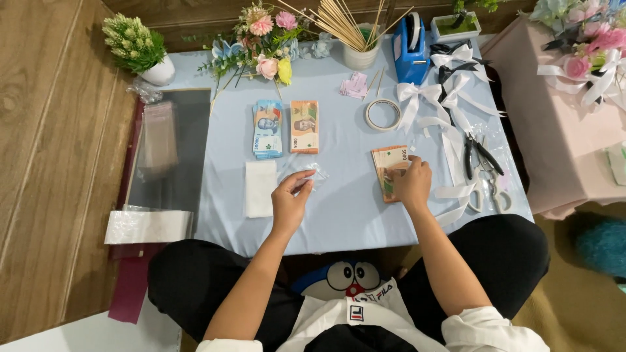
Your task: The person sits cross-legged at a table and wraps individual 5000 banknotes in clear plastic sleeves. They fold the sleeves around each note, align the edges, and place the wrapped notes into a stack. The process is repeated for multiple notes.
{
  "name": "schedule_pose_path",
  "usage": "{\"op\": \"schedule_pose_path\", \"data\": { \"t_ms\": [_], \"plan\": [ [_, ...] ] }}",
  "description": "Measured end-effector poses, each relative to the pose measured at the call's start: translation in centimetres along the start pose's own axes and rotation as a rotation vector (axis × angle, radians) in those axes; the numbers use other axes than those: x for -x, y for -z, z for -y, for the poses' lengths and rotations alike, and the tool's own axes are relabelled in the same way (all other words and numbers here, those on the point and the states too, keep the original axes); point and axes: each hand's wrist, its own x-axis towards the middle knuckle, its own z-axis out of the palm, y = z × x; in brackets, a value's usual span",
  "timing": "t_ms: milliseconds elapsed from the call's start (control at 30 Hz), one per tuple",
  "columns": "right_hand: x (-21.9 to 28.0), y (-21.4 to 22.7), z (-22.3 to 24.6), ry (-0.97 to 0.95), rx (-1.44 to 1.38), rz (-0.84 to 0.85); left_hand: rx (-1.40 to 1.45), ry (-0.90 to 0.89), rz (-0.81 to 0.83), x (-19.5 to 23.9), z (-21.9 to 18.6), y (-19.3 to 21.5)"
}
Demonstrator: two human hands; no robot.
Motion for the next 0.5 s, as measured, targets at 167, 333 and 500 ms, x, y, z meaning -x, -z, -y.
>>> {"op": "schedule_pose_path", "data": {
  "t_ms": [167, 333, 500],
  "plan": [
    [0.1, 0.8, 0.9, -0.01, -0.072, -0.026, 0.059, 0.019, -0.003, -0.6, 0.5, -0.3],
    [1.2, 3.2, 3.0, -0.037, -0.351, 0.006, 0.221, 0.101, -0.017, -1.1, 2.0, -0.6],
    [6.1, 7.1, 9.2, -0.148, -0.825, 0.251, 0.533, 0.161, -0.044, -1.3, 2.6, -0.8]
  ]
}}
